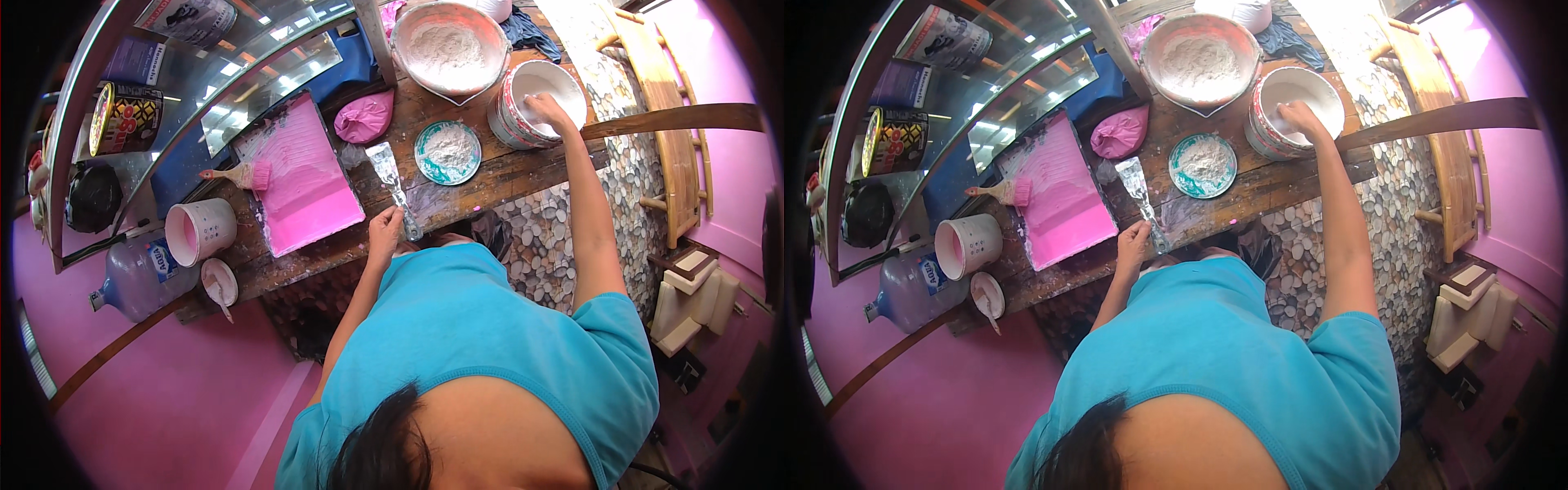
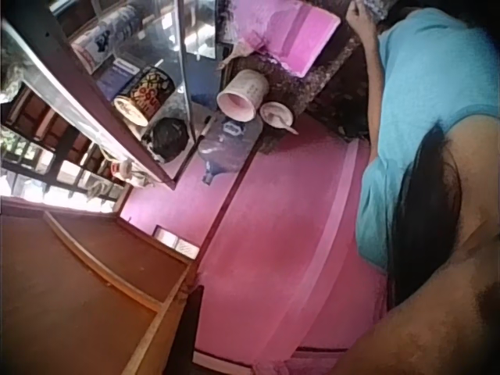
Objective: The person mixes white powder and liquid in a bowl using a spoon and then spreads the white paste into a black tray.
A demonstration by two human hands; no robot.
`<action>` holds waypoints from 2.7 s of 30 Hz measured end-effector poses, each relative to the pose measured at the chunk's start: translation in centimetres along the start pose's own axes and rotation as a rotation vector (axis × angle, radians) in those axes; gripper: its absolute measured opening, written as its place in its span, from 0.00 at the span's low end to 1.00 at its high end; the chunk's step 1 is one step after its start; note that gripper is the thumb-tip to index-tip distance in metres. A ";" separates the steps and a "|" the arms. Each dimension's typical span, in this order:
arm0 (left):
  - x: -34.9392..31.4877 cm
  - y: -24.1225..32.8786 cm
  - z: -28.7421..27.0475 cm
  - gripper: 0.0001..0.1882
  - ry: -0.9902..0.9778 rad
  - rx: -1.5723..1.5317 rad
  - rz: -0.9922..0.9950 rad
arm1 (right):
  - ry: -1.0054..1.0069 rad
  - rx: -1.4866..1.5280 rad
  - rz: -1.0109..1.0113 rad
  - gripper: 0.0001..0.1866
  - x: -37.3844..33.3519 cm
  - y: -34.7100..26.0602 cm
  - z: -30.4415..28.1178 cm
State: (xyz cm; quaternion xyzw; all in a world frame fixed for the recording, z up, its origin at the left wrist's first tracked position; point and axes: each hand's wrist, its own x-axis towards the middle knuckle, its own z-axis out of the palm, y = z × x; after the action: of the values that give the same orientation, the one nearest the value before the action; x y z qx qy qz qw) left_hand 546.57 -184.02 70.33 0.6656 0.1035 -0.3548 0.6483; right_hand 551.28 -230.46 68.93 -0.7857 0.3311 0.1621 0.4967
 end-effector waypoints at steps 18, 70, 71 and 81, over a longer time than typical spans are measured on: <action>0.1 -1.1 -0.5 0.14 -0.034 -0.003 0.046 | -0.288 0.720 0.072 0.15 -6.4 -7.0 -1.8; -1.6 0.3 0.9 0.15 -0.155 0.119 0.063 | 0.112 -0.566 0.115 0.20 0.2 1.1 -1.3; -1.5 -0.1 0.7 0.15 -0.139 0.102 0.057 | 0.073 -0.281 0.123 0.19 0.2 1.0 -1.3; -1.1 -1.5 0.6 0.15 -0.129 0.030 0.051 | -0.012 0.265 0.036 0.16 -3.4 -2.7 -2.1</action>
State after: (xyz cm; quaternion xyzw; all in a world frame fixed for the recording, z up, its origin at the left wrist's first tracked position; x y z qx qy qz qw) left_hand 544.60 -184.04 69.87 0.6535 0.0392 -0.3817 0.6525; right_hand 550.48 -230.29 73.69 -0.7062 0.3607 0.1306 0.5951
